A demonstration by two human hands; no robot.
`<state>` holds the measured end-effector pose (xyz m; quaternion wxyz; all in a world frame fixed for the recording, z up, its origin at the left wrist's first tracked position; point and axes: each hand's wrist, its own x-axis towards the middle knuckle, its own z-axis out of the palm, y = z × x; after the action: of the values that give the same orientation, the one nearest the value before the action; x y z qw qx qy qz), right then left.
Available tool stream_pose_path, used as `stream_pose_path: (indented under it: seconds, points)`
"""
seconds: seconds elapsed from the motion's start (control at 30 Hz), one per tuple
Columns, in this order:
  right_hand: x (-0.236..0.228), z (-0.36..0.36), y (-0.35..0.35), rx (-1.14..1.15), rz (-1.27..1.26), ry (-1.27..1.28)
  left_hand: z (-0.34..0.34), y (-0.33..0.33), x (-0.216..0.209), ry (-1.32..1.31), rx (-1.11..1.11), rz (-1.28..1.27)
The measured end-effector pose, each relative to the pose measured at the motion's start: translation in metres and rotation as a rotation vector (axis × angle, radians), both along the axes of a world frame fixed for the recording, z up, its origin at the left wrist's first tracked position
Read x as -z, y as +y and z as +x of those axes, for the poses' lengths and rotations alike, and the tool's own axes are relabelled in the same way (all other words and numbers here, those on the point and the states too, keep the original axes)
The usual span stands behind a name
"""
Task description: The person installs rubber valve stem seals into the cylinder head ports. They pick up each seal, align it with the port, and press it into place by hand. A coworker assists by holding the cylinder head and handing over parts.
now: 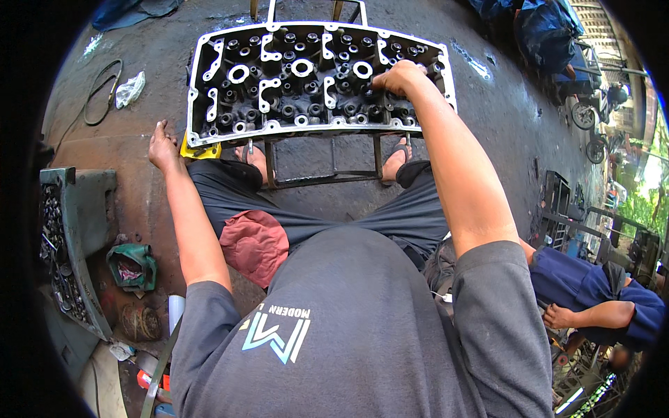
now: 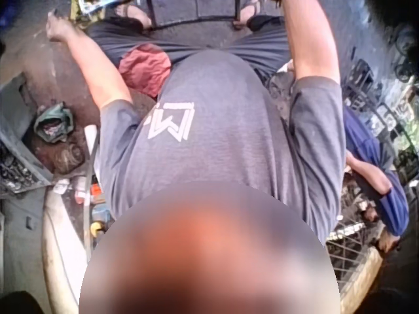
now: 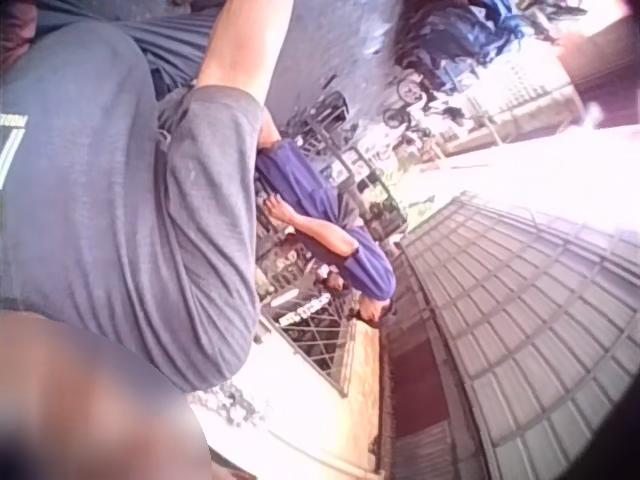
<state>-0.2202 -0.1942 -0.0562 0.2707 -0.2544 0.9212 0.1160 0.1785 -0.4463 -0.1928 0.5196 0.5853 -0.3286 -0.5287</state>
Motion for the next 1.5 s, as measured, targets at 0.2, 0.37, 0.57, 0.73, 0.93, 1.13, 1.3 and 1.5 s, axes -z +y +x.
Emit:
stream_pose_path:
  seconds: [0.2, 0.37, 0.57, 0.73, 0.93, 1.13, 1.3, 1.5]
  points:
    - [-0.006, 0.003, 0.005, 0.118, -0.15, -0.073, -0.003, -0.001, 0.0, -0.029, 0.034, 0.012]
    - [-0.005, 0.007, 0.002, 0.039, -0.103, 0.019, -0.003, 0.003, -0.005, -0.046, 0.061, 0.033]
    - [-0.006, 0.009, -0.001, 0.027, -0.105, 0.024, 0.001, 0.005, -0.009, -0.003, 0.088, 0.037]
    - [-0.007, 0.008, -0.006, 0.018, -0.061, 0.039, 0.003, 0.004, -0.009, 0.003, 0.115, 0.045]
    - [-0.002, 0.018, -0.013, 0.083, 0.104, 0.075, -0.005, 0.001, -0.009, -0.01, 0.134, 0.041]
    - [-0.045, -0.001, 0.012, -0.029, -0.226, -0.013, -0.006, 0.005, -0.008, -0.067, 0.152, 0.052]
    - [-0.057, 0.006, 0.014, -0.367, -0.499, 0.102, -0.009, 0.001, -0.007, -0.059, 0.136, 0.042]
    - [-0.024, 0.022, 0.011, -0.332, -0.27, -0.022, -0.023, 0.0, -0.004, -0.075, 0.11, -0.045]
